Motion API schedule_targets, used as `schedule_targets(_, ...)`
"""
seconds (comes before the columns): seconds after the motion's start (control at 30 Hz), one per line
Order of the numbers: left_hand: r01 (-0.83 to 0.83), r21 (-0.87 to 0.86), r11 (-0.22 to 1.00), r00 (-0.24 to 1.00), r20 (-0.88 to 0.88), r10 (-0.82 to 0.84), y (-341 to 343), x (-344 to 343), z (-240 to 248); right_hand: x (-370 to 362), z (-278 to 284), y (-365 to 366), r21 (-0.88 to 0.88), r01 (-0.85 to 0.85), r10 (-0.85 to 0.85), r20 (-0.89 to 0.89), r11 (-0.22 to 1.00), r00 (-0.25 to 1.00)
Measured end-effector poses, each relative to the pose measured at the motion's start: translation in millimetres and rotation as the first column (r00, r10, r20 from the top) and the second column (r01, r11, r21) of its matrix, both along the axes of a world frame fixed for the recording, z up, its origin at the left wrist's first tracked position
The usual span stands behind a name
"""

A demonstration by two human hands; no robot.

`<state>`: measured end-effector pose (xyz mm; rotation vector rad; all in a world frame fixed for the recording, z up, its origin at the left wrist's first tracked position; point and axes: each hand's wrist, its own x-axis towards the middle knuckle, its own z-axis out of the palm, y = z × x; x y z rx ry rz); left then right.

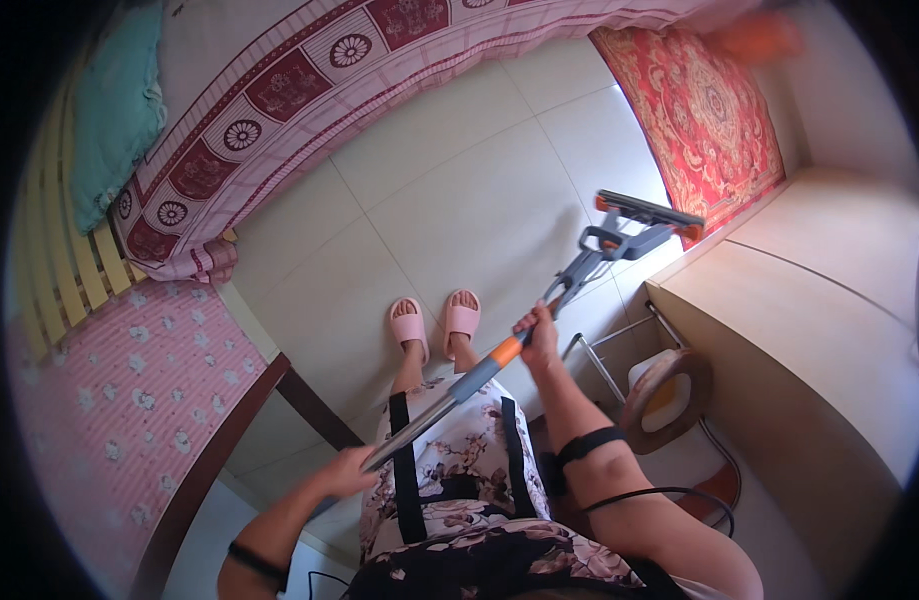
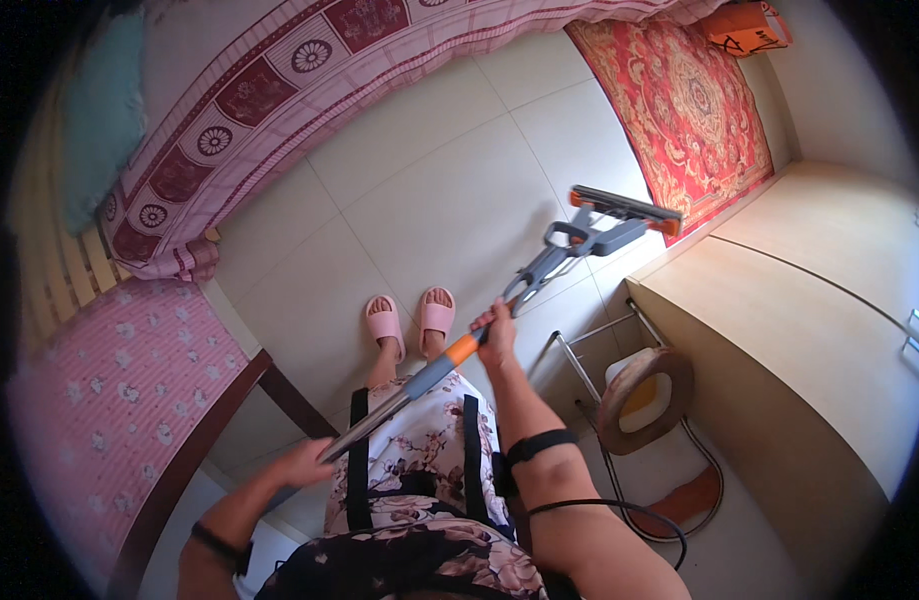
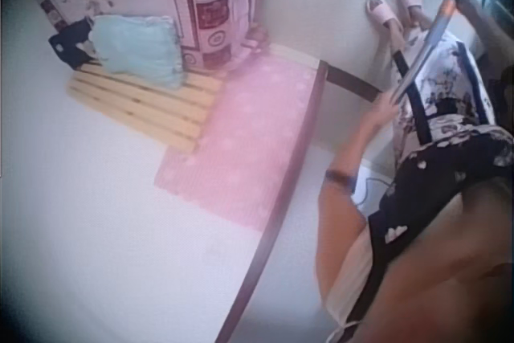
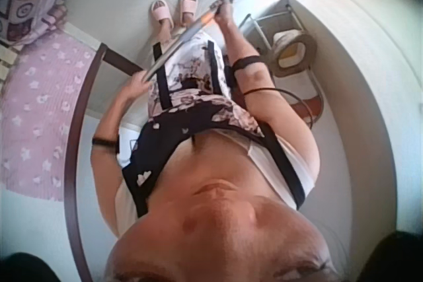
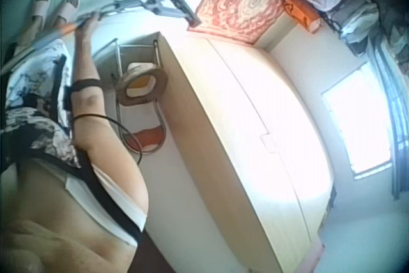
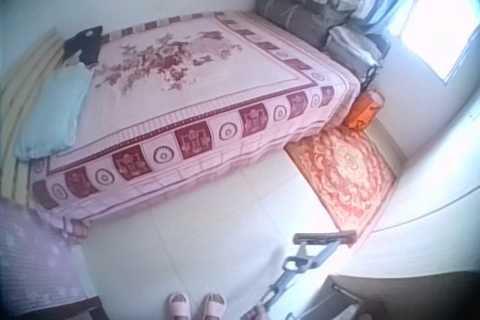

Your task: The person uses a vacuum cleaner to clean the tile floor in a bathroom and a bedroom, then carries a mop while walking into a living area.

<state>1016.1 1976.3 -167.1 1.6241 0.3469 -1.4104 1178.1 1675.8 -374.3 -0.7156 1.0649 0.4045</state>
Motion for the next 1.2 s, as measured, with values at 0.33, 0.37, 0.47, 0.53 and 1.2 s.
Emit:
schedule_targets(0.33,-0.042,0.122,0.992,0.999,0.011,0.041,-54,-11,-120,45,-93,-13,-0.538,-0.262,0.103,-0.306,0.801,0.946)
schedule_targets(0.37,0.010,0.169,0.986,0.999,-0.037,-0.004,-52,-17,-116,37,-94,-6,-0.498,-0.309,0.101,-0.401,0.811,0.911)
schedule_targets(0.47,0.046,0.271,0.961,0.999,-0.003,-0.047,-49,-22,-116,34,-99,0,-0.457,-0.369,0.083,-0.533,0.809,0.842)
schedule_targets(0.53,0.032,0.304,0.952,0.998,0.043,-0.047,-50,-16,-122,40,-103,-6,-0.485,-0.334,0.095,-0.452,0.808,0.887)
schedule_targets(1.2,0.055,0.330,0.942,0.996,0.053,-0.077,-53,9,-128,53,-104,-4,-0.506,-0.245,0.038,-0.384,0.827,0.922)
